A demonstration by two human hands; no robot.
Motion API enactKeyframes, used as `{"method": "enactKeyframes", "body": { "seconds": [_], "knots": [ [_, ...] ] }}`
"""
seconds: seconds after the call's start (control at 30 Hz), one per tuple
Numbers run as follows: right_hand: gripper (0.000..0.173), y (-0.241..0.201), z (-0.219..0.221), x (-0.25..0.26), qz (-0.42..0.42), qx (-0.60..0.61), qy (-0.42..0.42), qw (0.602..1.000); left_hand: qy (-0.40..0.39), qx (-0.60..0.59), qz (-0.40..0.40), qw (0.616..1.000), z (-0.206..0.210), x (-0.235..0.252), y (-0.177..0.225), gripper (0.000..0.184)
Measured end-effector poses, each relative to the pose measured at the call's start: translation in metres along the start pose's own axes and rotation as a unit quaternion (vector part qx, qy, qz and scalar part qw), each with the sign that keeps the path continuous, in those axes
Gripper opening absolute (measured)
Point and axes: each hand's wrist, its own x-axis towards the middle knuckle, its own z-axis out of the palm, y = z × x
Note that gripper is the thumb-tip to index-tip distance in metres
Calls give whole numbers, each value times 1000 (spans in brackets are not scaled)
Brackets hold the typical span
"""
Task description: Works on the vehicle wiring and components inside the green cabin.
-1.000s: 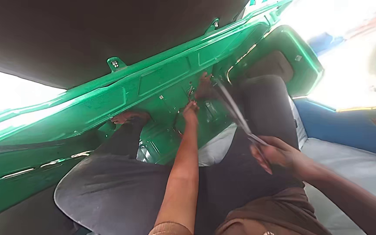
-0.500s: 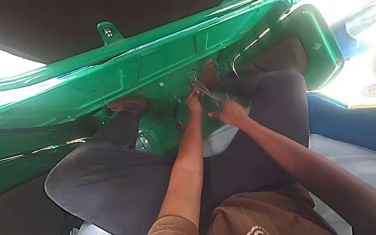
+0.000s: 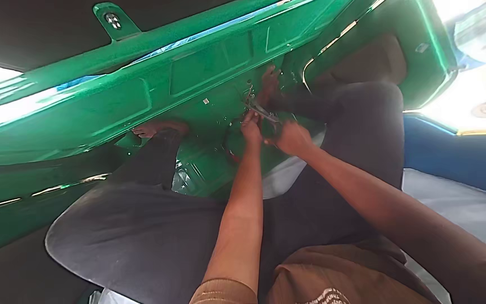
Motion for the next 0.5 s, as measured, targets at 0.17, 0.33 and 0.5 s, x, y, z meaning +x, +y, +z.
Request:
{"method": "enactKeyframes", "body": {
  "seconds": [0.17, 0.33, 0.5],
  "knots": [
    [88, -1, 3, 2, -7, -11, 6, 1000, 12, 48, 18, 999, 0, -2, -1, 25],
    [84, -2, 4, 1, -5, -1, 0, 1000, 20, 50, 21, 998, 3, -3, -4, 30],
    [77, -2, 6, 1, -6, 27, -7, 1000, 6, 38, 11, 999, 3, -3, -4, 31]
  ]
}}
